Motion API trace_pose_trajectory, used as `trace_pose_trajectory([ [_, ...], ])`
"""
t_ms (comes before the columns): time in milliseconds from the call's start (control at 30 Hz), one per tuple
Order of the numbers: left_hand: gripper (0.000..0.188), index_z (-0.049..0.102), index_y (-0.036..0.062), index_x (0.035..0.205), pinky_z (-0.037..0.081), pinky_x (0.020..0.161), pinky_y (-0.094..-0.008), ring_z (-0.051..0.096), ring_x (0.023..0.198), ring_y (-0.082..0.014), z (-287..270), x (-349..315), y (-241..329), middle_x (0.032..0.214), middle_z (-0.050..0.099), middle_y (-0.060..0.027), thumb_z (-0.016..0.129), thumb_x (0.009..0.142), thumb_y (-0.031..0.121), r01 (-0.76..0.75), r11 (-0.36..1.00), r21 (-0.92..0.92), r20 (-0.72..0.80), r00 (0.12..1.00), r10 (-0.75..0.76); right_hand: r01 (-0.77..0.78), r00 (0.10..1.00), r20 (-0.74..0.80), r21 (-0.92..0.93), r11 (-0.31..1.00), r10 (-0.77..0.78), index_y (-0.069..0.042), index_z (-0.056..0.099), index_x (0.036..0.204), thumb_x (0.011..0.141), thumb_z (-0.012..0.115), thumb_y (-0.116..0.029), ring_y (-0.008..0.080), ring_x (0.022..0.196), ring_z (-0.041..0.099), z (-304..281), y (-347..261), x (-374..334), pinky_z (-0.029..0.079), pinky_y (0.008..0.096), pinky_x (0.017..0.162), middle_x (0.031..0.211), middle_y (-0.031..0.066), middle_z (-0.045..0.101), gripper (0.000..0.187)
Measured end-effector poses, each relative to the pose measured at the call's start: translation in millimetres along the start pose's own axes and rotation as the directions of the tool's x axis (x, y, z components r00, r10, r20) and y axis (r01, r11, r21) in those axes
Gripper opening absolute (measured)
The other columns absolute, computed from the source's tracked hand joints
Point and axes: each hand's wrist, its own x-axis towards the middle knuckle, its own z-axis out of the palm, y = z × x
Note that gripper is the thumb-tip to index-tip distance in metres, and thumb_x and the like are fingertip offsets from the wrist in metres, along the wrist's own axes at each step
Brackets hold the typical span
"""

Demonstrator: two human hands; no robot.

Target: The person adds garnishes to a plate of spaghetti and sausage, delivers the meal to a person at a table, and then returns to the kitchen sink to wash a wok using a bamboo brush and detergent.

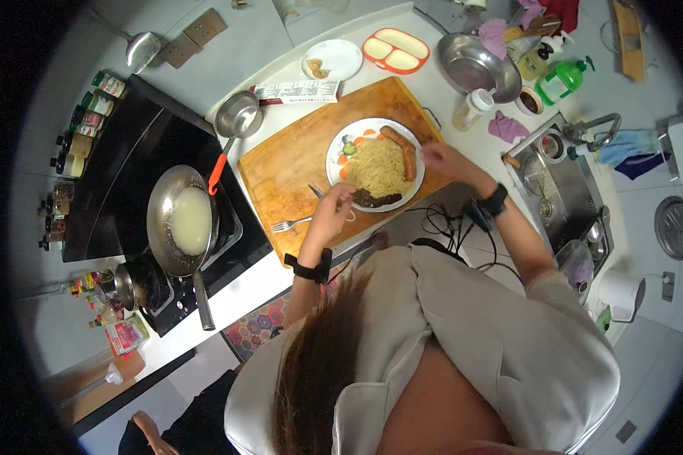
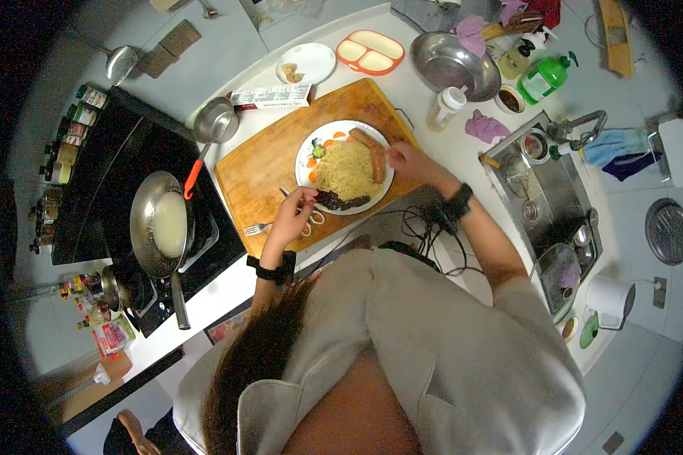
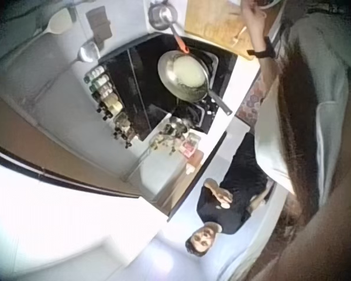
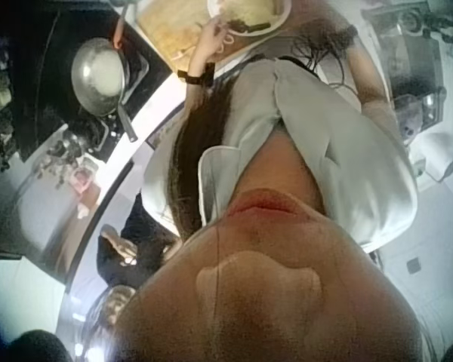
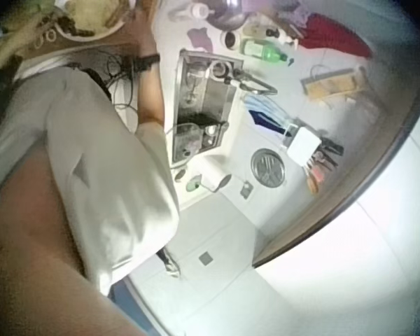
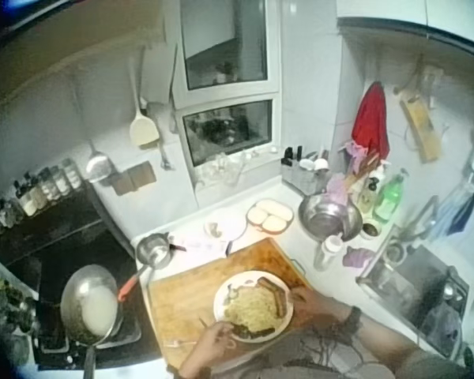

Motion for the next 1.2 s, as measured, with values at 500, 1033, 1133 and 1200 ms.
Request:
trace_pose_trajectory([
  [500, 0.013, 0.049, 0.0033, 0.093, 0.038, 0.055, -0.0219, 0.047, 0.068, -0.0116, 19, -69, -6, 0.083, 0.053, -0.0044, 0.046, 0.080, 0.000, 0.123, 0.992, -0.013, -0.325, 0.938, -0.120, 0.208, 0.962, -0.077, -0.413, 0.887, -0.262, 0.004, 0.024, 0.123, 0.061, 0.069, -0.034, 0.0354, 0.114, 0.031, 44, -25, 290, 0.029, 0.0392, 0.094, 0.123, 0.0256, 0.030, 0.086],
  [1033, 0.021, 0.051, 0.0033, 0.094, 0.041, 0.059, -0.0223, 0.052, 0.069, -0.0138, -17, -30, -13, 0.079, 0.052, -0.0059, 0.047, 0.075, -0.005, -0.107, 0.985, -0.137, -0.166, 0.983, 0.084, 0.162, 0.905, -0.254, -0.537, 0.828, -0.342, -0.004, 0.034, 0.117, 0.060, 0.068, -0.013, 0.0296, 0.101, 0.044, -50, -109, 127, 0.037, 0.0360, 0.085, 0.106, 0.0178, 0.047, 0.067],
  [1133, 0.023, 0.049, 0.0047, 0.100, 0.040, 0.059, -0.0213, 0.050, 0.072, -0.0108, -11, -7, 21, 0.085, 0.051, -0.0042, 0.050, 0.077, 0.000, -0.063, 0.993, -0.103, 0.019, 0.998, 0.065, 0.209, 0.917, -0.317, -0.138, 0.968, -0.243, -0.009, 0.033, 0.119, 0.060, 0.070, -0.014, 0.0200, 0.106, 0.039, -60, -103, 16, 0.037, 0.0308, 0.082, 0.115, 0.0090, 0.040, 0.070],
  [1200, 0.030, 0.045, 0.0031, 0.102, 0.039, 0.057, -0.0195, 0.047, 0.066, -0.0086, 2, 4, 34, 0.081, 0.049, -0.0023, 0.057, 0.074, 0.003, -0.122, 0.984, -0.129, 0.108, 0.985, 0.136, 0.034, 0.946, -0.319, -0.058, 0.998, -0.051, -0.009, 0.033, 0.118, 0.060, 0.071, -0.016, 0.0202, 0.109, 0.038, -46, -107, -56, 0.037, 0.0336, 0.083, 0.119, 0.0059, 0.036, 0.070],
])
